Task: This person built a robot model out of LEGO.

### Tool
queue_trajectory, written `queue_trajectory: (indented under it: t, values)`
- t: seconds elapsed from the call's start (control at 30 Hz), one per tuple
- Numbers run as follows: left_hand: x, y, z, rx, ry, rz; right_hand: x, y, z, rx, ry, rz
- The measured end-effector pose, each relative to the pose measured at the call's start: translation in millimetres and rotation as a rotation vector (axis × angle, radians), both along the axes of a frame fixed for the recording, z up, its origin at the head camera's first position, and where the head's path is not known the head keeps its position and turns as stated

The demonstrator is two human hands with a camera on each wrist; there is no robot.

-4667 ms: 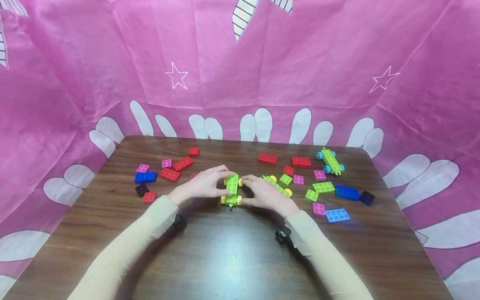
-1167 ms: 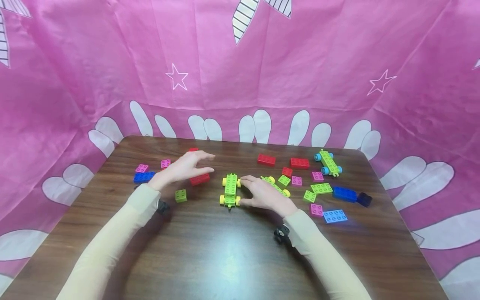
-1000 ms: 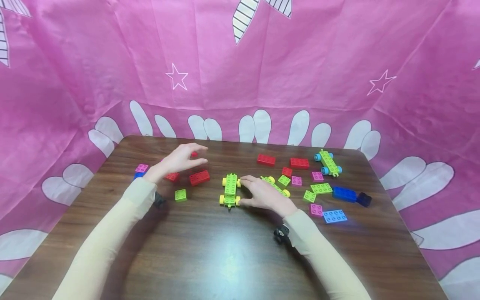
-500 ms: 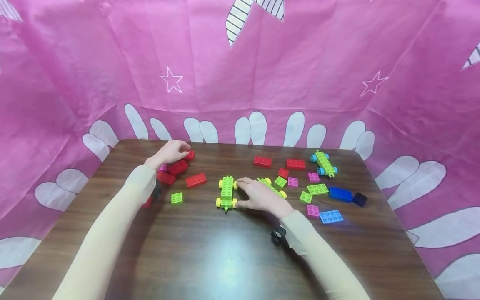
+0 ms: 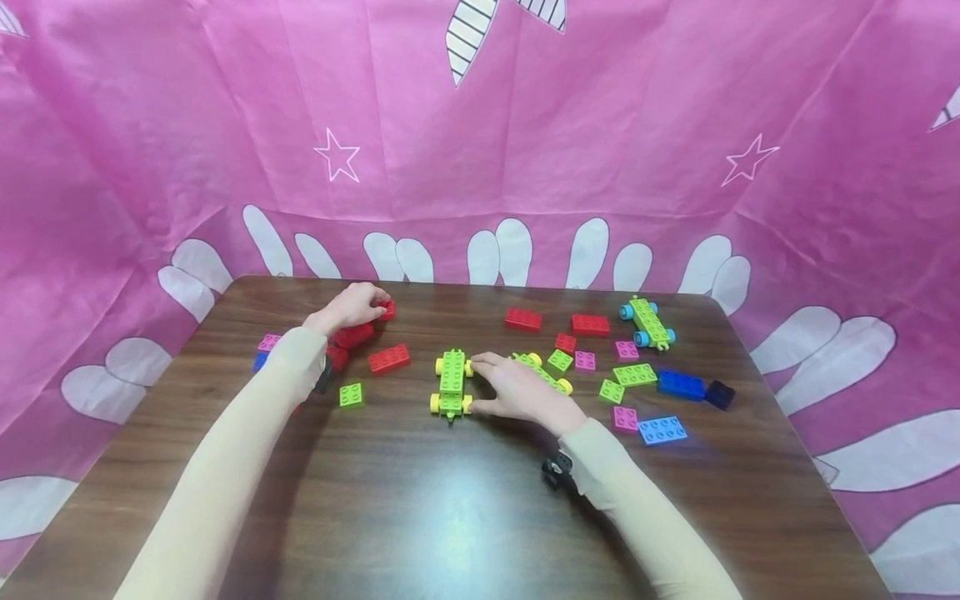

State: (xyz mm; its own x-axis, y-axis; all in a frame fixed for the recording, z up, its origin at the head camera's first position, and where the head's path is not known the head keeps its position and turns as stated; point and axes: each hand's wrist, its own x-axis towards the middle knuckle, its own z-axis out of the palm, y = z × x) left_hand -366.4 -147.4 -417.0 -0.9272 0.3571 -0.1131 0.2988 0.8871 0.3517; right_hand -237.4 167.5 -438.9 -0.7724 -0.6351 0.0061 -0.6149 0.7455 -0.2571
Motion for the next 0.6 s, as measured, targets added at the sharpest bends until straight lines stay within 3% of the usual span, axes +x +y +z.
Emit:
queue_trajectory:
  t: [0.6]
  values:
    - [-5.6, 6.2, -8.1, -0.042, 0.005, 0.019, 0.4, -0.3, 3.6, -0.002, -0.028, -0.003]
